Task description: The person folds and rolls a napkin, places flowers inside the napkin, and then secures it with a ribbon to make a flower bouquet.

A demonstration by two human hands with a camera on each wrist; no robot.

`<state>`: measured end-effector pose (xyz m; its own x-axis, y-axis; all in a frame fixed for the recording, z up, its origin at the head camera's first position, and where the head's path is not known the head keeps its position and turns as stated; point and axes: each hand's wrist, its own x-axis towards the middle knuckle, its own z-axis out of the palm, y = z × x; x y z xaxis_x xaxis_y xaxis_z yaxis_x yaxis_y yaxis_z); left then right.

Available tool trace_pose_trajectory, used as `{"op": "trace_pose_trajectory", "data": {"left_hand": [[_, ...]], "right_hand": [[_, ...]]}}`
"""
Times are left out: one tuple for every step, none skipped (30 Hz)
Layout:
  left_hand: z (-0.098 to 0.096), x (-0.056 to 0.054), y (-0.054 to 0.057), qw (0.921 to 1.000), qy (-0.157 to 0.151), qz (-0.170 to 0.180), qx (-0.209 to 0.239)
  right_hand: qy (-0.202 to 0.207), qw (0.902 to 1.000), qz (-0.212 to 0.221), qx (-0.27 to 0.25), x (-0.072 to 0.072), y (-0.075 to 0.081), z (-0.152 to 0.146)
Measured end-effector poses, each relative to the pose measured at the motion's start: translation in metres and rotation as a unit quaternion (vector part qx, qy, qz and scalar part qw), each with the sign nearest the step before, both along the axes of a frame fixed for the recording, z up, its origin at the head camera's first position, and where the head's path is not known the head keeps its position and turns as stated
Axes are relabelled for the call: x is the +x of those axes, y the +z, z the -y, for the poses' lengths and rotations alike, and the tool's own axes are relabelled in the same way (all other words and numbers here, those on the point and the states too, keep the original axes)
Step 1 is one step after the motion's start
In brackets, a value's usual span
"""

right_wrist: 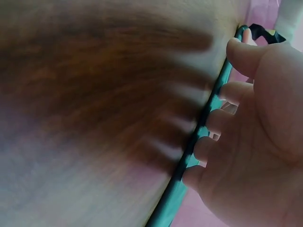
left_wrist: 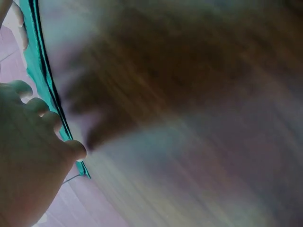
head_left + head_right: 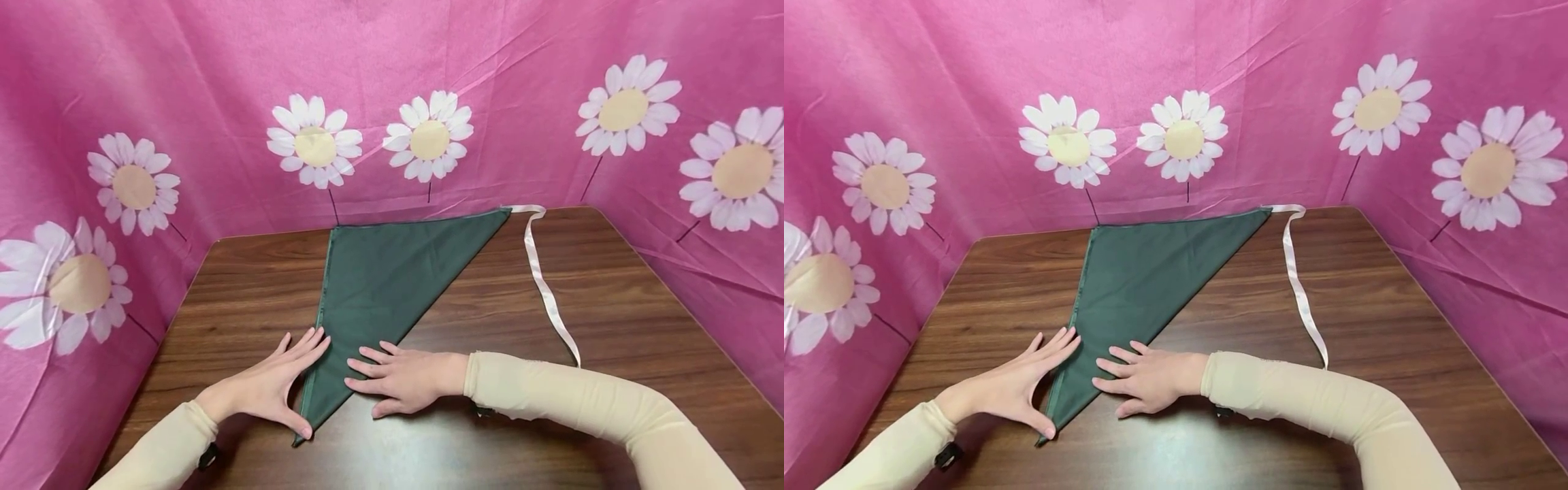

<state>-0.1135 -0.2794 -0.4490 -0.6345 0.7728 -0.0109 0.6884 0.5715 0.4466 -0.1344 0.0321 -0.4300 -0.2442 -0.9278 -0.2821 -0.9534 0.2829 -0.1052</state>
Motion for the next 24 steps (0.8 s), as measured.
{"op": "trace_pose_trajectory", "data": {"left_hand": [[0.000,0.000,-0.001,1.0000,-0.001,-0.002,0.000],[-0.001,0.000,-0.002,1.0000,-0.002,-0.003,0.000],[-0.001,0.000,-0.002,1.0000,-0.002,-0.002,0.001],[-0.001,0.000,-0.002,1.0000,-0.003,-0.002,0.000],[-0.001,0.000,-0.003,1.0000,-0.004,-0.001,0.000],[-0.001,0.001,-0.003,1.0000,-0.003,0.002,0.000],[-0.001,0.001,-0.003,1.0000,-0.003,0.002,0.000],[-0.001,0.002,-0.003,1.0000,-0.004,0.003,0.000],[-0.001,0.002,-0.003,1.0000,-0.004,0.003,-0.002],[-0.001,0.003,-0.003,1.0000,-0.004,0.002,-0.004],[-0.002,0.003,-0.003,1.0000,-0.004,0.001,-0.006],[-0.001,0.003,-0.002,1.0000,-0.004,0.002,-0.008],[-0.002,0.003,-0.001,0.9999,-0.004,0.001,-0.010],[-0.002,0.003,0.000,0.9999,-0.004,0.002,-0.010],[-0.002,0.004,0.001,0.9999,-0.004,0.002,-0.010],[-0.002,0.005,0.002,1.0000,-0.005,0.003,-0.007],[-0.001,0.005,0.004,1.0000,-0.006,0.001,-0.003],[-0.001,0.006,0.007,1.0000,-0.008,0.001,0.002],[-0.001,0.007,0.009,0.9999,-0.011,-0.003,0.008],[0.000,0.008,0.012,0.9998,-0.014,-0.007,0.013],[0.000,0.009,0.014,0.9996,-0.018,-0.008,0.020],[0.001,0.010,0.016,0.9993,-0.021,-0.011,0.028],[0.002,0.011,0.018,0.9989,-0.025,-0.015,0.037],[0.002,0.012,0.020,0.9981,-0.032,-0.016,0.051]], "right_hand": [[-0.001,1.0000,0.001,0.002,0.000,0.000,0.000],[-0.001,1.0000,0.002,0.002,0.000,-0.001,-0.001],[-0.002,1.0000,0.004,0.003,0.000,-0.001,-0.001],[-0.002,1.0000,0.006,0.003,0.000,-0.002,-0.001],[-0.001,1.0000,0.007,0.003,0.000,-0.002,-0.002],[-0.001,1.0000,0.007,0.002,0.000,-0.002,-0.002],[-0.001,1.0000,0.008,0.001,0.000,-0.003,-0.002],[0.000,1.0000,0.007,-0.001,0.000,-0.003,-0.002],[0.001,1.0000,0.006,-0.001,0.001,-0.003,-0.002],[0.002,1.0000,0.005,-0.003,0.001,-0.004,-0.002],[0.003,1.0000,0.003,-0.004,0.000,-0.004,-0.003],[0.004,1.0000,0.002,-0.005,0.000,-0.005,-0.003],[0.004,1.0000,0.000,-0.005,0.000,-0.005,-0.003],[0.005,1.0000,-0.001,-0.006,0.000,-0.005,-0.004],[0.005,1.0000,0.000,-0.005,0.000,-0.006,-0.004],[0.005,1.0000,0.000,-0.006,0.000,-0.006,-0.004],[0.006,1.0000,0.000,-0.006,0.000,-0.006,-0.004],[0.005,1.0000,0.002,-0.007,0.000,-0.006,-0.004],[0.005,1.0000,0.001,-0.008,0.000,-0.006,-0.003],[0.005,1.0000,0.001,-0.008,0.000,-0.006,-0.003],[0.005,1.0000,0.001,-0.008,0.000,-0.006,-0.003],[0.005,1.0000,0.002,-0.008,0.000,-0.005,-0.003],[0.004,1.0000,0.002,-0.008,0.000,-0.005,-0.003],[0.004,1.0000,0.002,-0.007,0.000,-0.005,-0.003]]}}
